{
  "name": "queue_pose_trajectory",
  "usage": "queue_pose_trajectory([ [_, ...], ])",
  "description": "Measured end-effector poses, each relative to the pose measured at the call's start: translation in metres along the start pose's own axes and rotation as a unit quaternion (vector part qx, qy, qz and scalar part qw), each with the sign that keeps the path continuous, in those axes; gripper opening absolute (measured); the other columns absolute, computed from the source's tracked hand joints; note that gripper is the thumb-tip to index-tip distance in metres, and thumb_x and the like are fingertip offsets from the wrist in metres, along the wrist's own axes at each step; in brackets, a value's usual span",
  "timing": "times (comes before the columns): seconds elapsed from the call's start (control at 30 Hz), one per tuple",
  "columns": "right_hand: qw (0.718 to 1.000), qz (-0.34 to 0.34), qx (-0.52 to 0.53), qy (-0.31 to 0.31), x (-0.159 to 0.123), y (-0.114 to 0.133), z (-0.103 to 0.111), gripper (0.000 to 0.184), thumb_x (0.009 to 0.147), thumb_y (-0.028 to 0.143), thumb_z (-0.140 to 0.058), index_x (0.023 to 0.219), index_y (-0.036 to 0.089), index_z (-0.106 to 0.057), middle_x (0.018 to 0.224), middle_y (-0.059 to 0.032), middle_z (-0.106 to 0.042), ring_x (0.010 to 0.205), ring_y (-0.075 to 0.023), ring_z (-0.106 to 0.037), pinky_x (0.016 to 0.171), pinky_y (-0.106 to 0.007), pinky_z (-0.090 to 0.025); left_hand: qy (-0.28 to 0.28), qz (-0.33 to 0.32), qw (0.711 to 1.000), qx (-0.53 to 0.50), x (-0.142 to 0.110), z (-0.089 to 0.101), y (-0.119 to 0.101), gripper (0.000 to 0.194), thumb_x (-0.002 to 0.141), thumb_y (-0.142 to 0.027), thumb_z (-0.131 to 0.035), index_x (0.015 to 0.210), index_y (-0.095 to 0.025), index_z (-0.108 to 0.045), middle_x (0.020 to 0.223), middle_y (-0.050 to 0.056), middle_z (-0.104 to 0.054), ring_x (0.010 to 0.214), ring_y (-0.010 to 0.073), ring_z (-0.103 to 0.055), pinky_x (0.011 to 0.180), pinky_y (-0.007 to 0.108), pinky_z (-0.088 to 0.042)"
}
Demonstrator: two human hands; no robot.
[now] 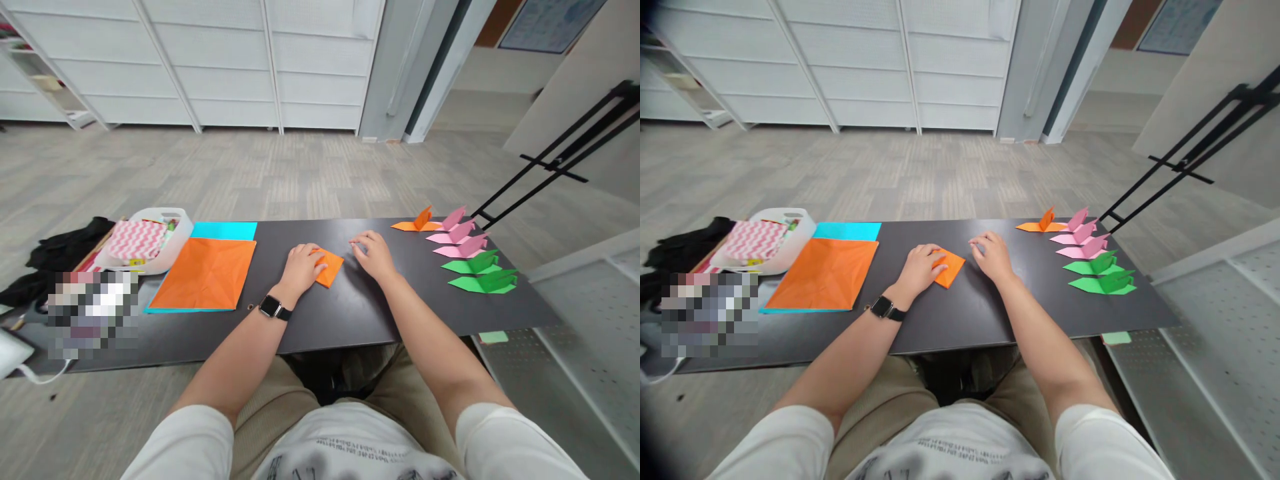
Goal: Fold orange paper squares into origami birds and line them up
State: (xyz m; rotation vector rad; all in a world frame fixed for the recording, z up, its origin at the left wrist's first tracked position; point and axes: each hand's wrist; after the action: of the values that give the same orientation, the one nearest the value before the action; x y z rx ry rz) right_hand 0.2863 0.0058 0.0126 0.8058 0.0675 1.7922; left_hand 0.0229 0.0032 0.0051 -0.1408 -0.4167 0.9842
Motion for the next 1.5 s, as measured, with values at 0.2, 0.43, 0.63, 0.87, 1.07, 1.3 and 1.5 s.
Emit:
queue_pose_trajectory([
  [0.2,0.995,0.046,-0.016,0.088,-0.019,0.000,-0.030,0.032,0.094,0.019,-0.064,0.119,0.030,-0.081,0.123,-0.0083,-0.073,0.118,-0.0302,-0.063,0.109,-0.054,-0.046,0.015,-0.004,1.000,-0.016,0.000,0.001,0.001,0.021,0.105,-0.029,-0.059,0.114,-0.023,-0.078,0.120,0.007,-0.077,0.114,0.0259,-0.066,0.110,0.045,-0.048],
  [0.43,0.995,0.062,0.023,0.071,-0.020,-0.010,-0.027,0.026,0.090,0.019,-0.068,0.107,0.030,-0.083,0.124,-0.0083,-0.071,0.119,-0.0301,-0.063,0.108,-0.054,-0.049,0.035,-0.023,0.997,-0.062,-0.002,-0.004,0.001,0.027,0.103,-0.020,-0.057,0.120,-0.026,-0.078,0.140,0.004,-0.073,0.132,0.0230,-0.064,0.129,0.051,-0.033],
  [0.63,0.990,0.069,0.102,0.069,-0.017,-0.009,-0.023,0.024,0.089,0.020,-0.072,0.109,0.030,-0.082,0.121,-0.0073,-0.072,0.118,-0.0275,-0.066,0.110,-0.051,-0.049,0.039,-0.067,0.993,-0.084,-0.004,-0.007,0.005,0.027,0.104,-0.023,-0.057,0.120,-0.028,-0.078,0.144,0.002,-0.071,0.138,0.0219,-0.060,0.130,0.051,-0.032],
  [0.87,0.985,0.088,0.110,0.101,-0.016,-0.004,-0.019,0.021,0.096,0.023,-0.066,0.104,0.031,-0.083,0.126,-0.0081,-0.068,0.124,-0.0266,-0.063,0.114,-0.053,-0.047,0.037,-0.078,0.993,-0.086,-0.004,0.000,-0.003,0.026,0.104,-0.029,-0.059,0.118,-0.032,-0.080,0.138,0.003,-0.072,0.129,0.0242,-0.062,0.120,0.048,-0.043],
  [1.07,0.988,0.058,0.106,0.100,-0.016,-0.008,-0.015,0.017,0.098,0.030,-0.064,0.102,0.028,-0.081,0.127,-0.0093,-0.068,0.124,-0.0274,-0.063,0.114,-0.053,-0.047,0.073,-0.078,0.985,-0.137,-0.006,0.003,-0.007,0.032,0.107,-0.022,-0.049,0.117,-0.031,-0.078,0.136,-0.001,-0.075,0.130,0.0175,-0.066,0.135,0.053,-0.023],
  [1.3,0.992,0.021,0.078,0.098,-0.016,-0.011,-0.024,0.012,0.093,0.035,-0.071,0.098,0.027,-0.078,0.127,-0.0090,-0.066,0.124,-0.0290,-0.060,0.115,-0.054,-0.044,0.058,-0.073,0.985,-0.144,-0.005,0.007,-0.011,0.028,0.105,-0.036,-0.058,0.096,-0.026,-0.082,0.140,0.006,-0.071,0.135,0.0225,-0.061,0.132,0.051,-0.032],
  [1.5,0.996,0.012,0.040,0.074,-0.015,-0.006,-0.032,0.009,0.092,0.036,-0.074,0.095,0.028,-0.077,0.126,-0.0079,-0.066,0.121,-0.0295,-0.060,0.111,-0.053,-0.045,0.049,-0.052,0.990,-0.123,-0.005,0.007,-0.013,0.016,0.098,-0.039,-0.070,0.094,-0.028,-0.081,0.126,0.002,-0.075,0.119,0.0232,-0.066,0.120,0.048,-0.042],
])
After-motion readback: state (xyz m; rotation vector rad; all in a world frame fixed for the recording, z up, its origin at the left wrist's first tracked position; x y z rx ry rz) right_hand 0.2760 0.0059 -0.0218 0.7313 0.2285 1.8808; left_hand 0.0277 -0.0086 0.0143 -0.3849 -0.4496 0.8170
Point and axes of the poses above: each hand's wrist, its own x-axis towards the middle knuckle, its own z-axis out of the back of the hand, y = z × x
